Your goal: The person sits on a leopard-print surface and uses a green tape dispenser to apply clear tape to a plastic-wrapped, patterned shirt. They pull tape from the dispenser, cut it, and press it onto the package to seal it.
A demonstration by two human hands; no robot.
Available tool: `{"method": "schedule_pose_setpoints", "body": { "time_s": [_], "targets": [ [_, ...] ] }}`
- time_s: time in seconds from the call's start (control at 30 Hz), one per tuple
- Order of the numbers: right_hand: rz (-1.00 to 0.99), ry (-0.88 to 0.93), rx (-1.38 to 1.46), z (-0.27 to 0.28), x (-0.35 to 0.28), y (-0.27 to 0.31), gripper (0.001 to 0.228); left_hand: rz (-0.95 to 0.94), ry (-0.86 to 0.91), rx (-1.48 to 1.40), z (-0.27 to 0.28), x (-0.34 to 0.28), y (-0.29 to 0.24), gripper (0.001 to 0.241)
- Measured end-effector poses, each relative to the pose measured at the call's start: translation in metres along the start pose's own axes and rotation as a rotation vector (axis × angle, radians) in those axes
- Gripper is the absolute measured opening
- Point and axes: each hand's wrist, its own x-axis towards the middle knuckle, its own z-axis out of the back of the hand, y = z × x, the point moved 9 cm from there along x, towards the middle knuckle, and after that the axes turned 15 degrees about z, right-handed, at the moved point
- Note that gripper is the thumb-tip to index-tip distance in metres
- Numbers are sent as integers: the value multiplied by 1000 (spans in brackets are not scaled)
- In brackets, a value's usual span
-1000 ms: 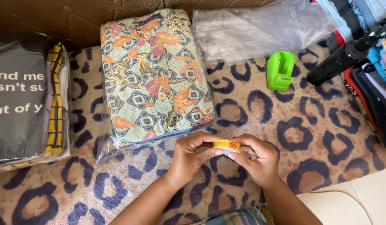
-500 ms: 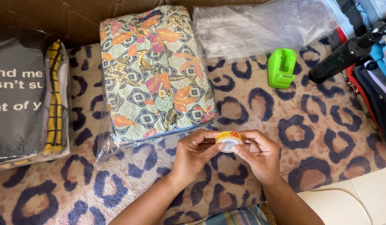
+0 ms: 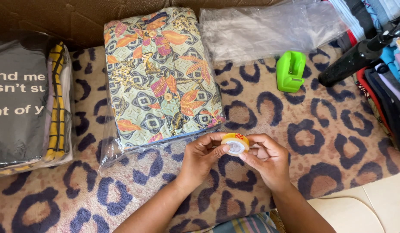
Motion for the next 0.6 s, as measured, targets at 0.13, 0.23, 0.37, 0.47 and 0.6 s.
{"method": "schedule_pose_setpoints", "body": {
  "time_s": [0.13, 0.23, 0.37, 0.47, 0.6],
  "targets": [
    [18, 19, -39, -2, 2, 5, 36, 45, 16, -44, -2, 3, 2, 37],
    [27, 38, -118, 4, 2, 7, 31, 63, 22, -6, -4, -1, 3, 41],
    [36, -125, -438, 45, 16, 24, 29, 47, 10, 73, -1, -2, 4, 48],
    [286, -88, -753, 90, 66, 64, 24, 120, 103, 214, -6, -2, 10, 45],
    [369, -174, -622, 152, 149, 39, 17, 135, 133, 221, -10, -1, 23, 45]
  ]
}}
